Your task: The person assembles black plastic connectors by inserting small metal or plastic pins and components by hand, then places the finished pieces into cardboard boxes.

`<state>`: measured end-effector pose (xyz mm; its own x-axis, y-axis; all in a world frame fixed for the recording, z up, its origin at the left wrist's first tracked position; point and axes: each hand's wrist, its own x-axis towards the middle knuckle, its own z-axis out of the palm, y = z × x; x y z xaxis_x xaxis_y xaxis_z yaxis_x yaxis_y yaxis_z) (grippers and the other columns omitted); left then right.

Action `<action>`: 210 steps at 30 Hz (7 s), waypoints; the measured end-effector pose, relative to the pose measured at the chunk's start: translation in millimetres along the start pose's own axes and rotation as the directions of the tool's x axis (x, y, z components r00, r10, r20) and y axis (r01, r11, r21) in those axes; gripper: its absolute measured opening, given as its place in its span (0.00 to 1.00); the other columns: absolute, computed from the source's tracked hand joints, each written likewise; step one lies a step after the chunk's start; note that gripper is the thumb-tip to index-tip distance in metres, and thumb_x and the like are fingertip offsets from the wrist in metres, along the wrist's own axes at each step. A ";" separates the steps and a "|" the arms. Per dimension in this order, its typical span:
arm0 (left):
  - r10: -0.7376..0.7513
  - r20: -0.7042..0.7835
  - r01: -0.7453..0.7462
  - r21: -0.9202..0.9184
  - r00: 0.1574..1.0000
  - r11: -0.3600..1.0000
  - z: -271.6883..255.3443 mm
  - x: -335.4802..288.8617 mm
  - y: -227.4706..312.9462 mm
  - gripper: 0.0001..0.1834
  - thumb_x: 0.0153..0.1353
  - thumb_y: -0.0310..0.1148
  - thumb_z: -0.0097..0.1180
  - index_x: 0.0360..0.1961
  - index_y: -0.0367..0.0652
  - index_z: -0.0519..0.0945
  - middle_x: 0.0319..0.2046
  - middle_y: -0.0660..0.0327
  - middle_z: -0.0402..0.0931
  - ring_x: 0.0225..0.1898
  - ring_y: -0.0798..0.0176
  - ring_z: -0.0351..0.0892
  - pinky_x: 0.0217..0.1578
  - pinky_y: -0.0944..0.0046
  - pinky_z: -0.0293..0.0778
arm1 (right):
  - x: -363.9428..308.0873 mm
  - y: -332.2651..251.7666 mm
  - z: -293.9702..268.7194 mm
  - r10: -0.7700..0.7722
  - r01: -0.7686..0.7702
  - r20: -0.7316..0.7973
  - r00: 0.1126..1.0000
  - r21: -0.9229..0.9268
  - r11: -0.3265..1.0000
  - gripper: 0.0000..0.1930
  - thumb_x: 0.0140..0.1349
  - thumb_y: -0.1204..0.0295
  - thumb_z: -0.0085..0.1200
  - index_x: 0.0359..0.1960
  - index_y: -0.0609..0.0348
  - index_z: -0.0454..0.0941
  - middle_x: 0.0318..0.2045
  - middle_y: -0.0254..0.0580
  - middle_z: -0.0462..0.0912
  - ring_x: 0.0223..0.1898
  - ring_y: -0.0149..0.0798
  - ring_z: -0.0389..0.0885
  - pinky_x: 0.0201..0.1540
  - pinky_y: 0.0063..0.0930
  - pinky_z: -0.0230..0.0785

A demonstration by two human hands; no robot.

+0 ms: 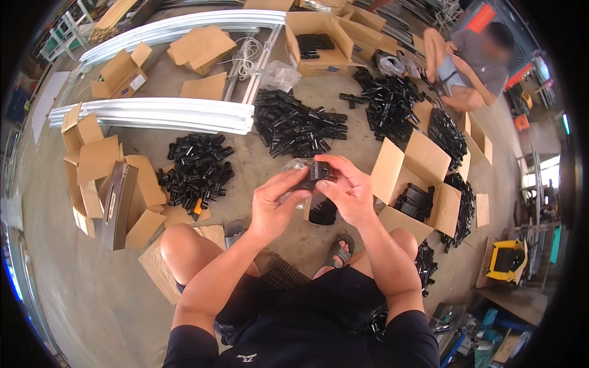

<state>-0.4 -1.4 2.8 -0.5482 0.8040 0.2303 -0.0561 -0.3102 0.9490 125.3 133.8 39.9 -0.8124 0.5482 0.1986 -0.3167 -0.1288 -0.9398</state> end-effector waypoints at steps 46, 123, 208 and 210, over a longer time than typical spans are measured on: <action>-0.184 -0.221 0.141 -0.197 0.958 0.970 0.4 24.0 9.9 0.32 0.63 0.15 0.63 0.68 0.30 0.68 0.52 0.49 0.83 0.48 0.64 0.85 0.51 0.65 0.81 | 34.3 174.0 -95.5 0.280 -0.174 -0.095 0.955 -0.947 0.272 0.11 0.62 0.64 0.61 0.34 0.59 0.86 0.33 0.54 0.86 0.35 0.55 0.86 0.40 0.47 0.78; 0.122 0.287 -0.309 0.811 0.950 0.497 -20.5 4.2 12.2 0.51 0.53 0.25 0.70 0.77 0.45 0.58 0.41 0.51 0.84 0.39 0.48 0.84 0.39 0.53 0.82 | 1.4 14.6 -11.1 -0.111 0.106 0.031 0.993 -0.626 0.772 0.07 0.61 0.85 0.63 0.40 0.65 0.85 0.39 0.38 0.81 0.35 0.28 0.80 0.36 0.22 0.73; 0.115 0.027 -0.108 0.598 0.993 0.794 -28.7 -3.6 14.8 0.27 0.53 0.27 0.69 0.56 0.41 0.77 0.31 0.44 0.78 0.36 0.36 0.80 0.39 0.45 0.75 | 8.9 -63.5 74.4 -0.018 0.182 0.521 0.853 -0.264 0.947 0.10 0.62 0.70 0.55 0.35 0.66 0.79 0.37 0.54 0.78 0.37 0.57 0.76 0.39 0.46 0.70; 0.089 0.042 -0.096 0.617 0.995 0.781 -29.6 -3.7 12.9 0.28 0.54 0.28 0.70 0.57 0.41 0.76 0.32 0.44 0.78 0.37 0.36 0.80 0.40 0.44 0.75 | 24.1 -57.3 54.7 0.001 0.157 0.394 0.919 -0.369 0.916 0.10 0.62 0.70 0.55 0.35 0.66 0.79 0.37 0.54 0.78 0.37 0.57 0.76 0.39 0.46 0.70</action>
<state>-23.8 -23.4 7.8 -0.5155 0.7939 0.3225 0.5232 -0.0064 0.8522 97.1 109.1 113.8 -0.9401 0.1779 0.2909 -0.2369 0.2728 -0.9324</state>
